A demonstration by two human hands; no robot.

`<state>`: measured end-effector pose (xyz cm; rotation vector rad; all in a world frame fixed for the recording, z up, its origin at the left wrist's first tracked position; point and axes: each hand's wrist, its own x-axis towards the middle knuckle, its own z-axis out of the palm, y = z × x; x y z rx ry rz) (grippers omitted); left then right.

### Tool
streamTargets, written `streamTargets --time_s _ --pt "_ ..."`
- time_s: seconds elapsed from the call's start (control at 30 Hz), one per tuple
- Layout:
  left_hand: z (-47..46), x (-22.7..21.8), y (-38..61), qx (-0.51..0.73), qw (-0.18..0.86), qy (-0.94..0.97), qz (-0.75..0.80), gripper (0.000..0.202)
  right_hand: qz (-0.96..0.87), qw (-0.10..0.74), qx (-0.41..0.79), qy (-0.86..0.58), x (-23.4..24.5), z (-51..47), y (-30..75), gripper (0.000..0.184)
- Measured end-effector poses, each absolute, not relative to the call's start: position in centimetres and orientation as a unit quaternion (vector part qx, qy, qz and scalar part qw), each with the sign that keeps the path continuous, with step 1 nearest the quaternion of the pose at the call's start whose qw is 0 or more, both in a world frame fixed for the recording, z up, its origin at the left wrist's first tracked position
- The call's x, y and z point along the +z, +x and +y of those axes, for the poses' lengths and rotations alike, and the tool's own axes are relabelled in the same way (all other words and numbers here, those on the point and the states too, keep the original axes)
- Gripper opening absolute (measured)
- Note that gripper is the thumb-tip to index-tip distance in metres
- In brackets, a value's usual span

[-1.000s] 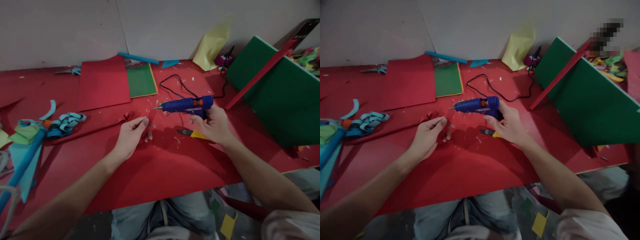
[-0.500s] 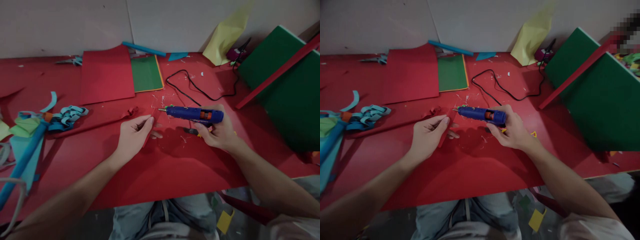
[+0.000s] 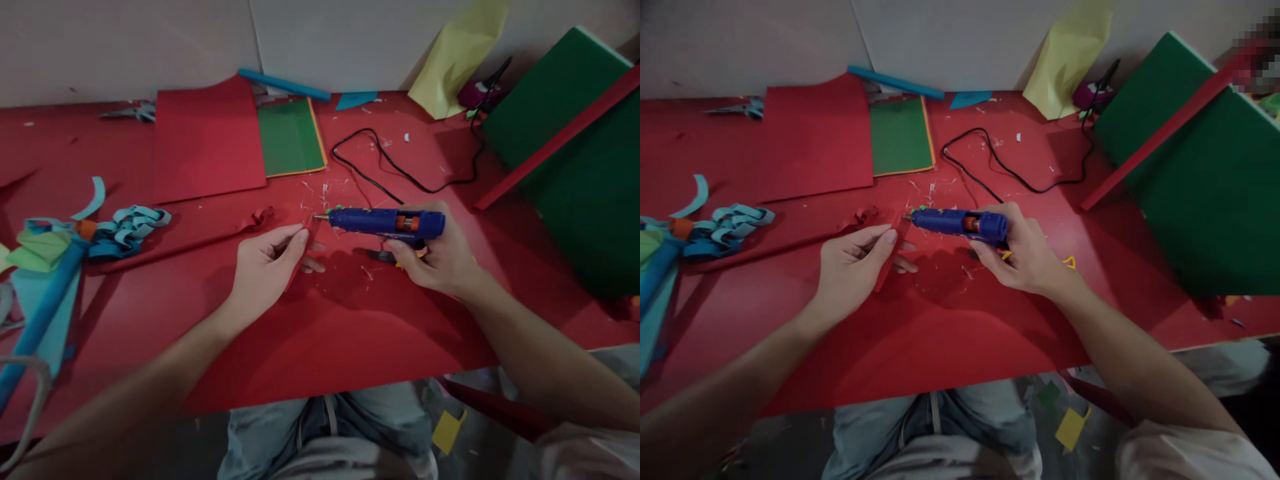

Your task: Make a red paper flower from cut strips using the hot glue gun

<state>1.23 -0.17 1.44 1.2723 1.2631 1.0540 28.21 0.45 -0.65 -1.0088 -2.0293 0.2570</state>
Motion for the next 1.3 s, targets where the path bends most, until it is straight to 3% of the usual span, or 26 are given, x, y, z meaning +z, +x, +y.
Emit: streamTargets --time_s 0.67,0.97,1.3 --pt "-0.3 1.0 1.4 0.443 0.521 0.528 0.503 0.015 -0.823 0.418 0.041 -0.383 0.3 0.2 28.1 0.028" --pt "-0.3 1.3 1.4 0.459 0.479 0.532 0.526 0.012 -0.817 0.42 0.057 -0.39 0.6 0.2 28.1 0.026" --pt "-0.4 1.3 1.5 0.445 0.483 0.544 0.521 0.013 -0.813 0.425 0.057 -0.394 0.4 -0.1 28.2 0.033"
